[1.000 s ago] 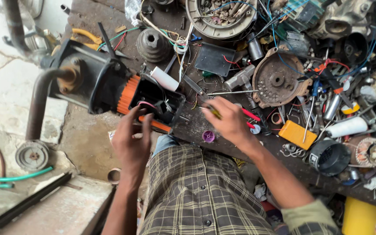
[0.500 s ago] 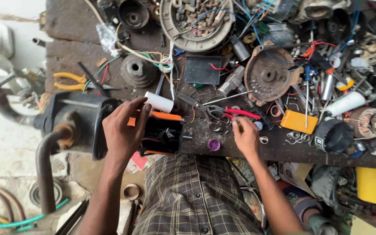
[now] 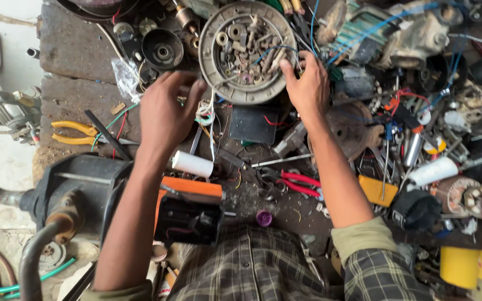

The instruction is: The person works on an electric motor, using a screwdriver to tighten internal connections and a roll of white tape to secure wires. They then place the terminal box cover back onto the motor and secure it.

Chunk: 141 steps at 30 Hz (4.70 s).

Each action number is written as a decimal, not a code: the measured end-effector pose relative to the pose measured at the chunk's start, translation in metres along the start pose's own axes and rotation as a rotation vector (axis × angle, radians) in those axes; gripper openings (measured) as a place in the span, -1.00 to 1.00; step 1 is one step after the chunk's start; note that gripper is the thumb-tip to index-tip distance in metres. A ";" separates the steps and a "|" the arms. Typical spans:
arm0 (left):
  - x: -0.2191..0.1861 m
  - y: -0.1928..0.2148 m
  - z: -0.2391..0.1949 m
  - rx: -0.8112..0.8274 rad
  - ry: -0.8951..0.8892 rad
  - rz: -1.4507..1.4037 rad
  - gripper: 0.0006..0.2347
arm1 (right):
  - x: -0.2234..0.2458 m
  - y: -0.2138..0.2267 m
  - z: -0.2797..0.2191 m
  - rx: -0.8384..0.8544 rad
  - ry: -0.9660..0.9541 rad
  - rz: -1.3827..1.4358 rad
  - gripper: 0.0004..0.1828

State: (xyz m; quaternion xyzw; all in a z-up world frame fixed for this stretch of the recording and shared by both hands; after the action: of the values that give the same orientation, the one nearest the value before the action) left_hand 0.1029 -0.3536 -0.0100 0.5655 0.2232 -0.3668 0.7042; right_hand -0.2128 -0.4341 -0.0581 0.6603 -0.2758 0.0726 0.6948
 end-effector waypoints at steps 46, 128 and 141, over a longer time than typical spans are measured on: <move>-0.114 -0.258 0.001 0.826 -0.111 -0.380 -0.65 | -0.163 0.117 -0.125 0.104 0.136 -0.206 -0.78; -0.155 -0.038 -0.115 0.314 -0.073 -0.158 -0.80 | -0.191 0.140 -0.150 0.282 -0.258 0.556 -0.89; -0.170 -0.073 -0.106 0.351 -0.258 -0.108 -0.80 | -0.180 0.125 -0.127 0.224 0.119 -0.247 -0.82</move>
State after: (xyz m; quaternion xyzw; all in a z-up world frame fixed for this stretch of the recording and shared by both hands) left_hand -0.0498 -0.2132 0.0404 0.6150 0.0937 -0.5065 0.5971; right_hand -0.3844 -0.2501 -0.0318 0.7568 -0.1410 0.0559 0.6358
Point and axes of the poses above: each hand's wrist, its own z-axis towards the middle knuckle, its own y-axis out of the back of the hand, x = y × z, the point moved 6 cm from there along z, towards the middle knuckle, and after that the axes turned 15 degrees about -y, right-handed, at the moved point
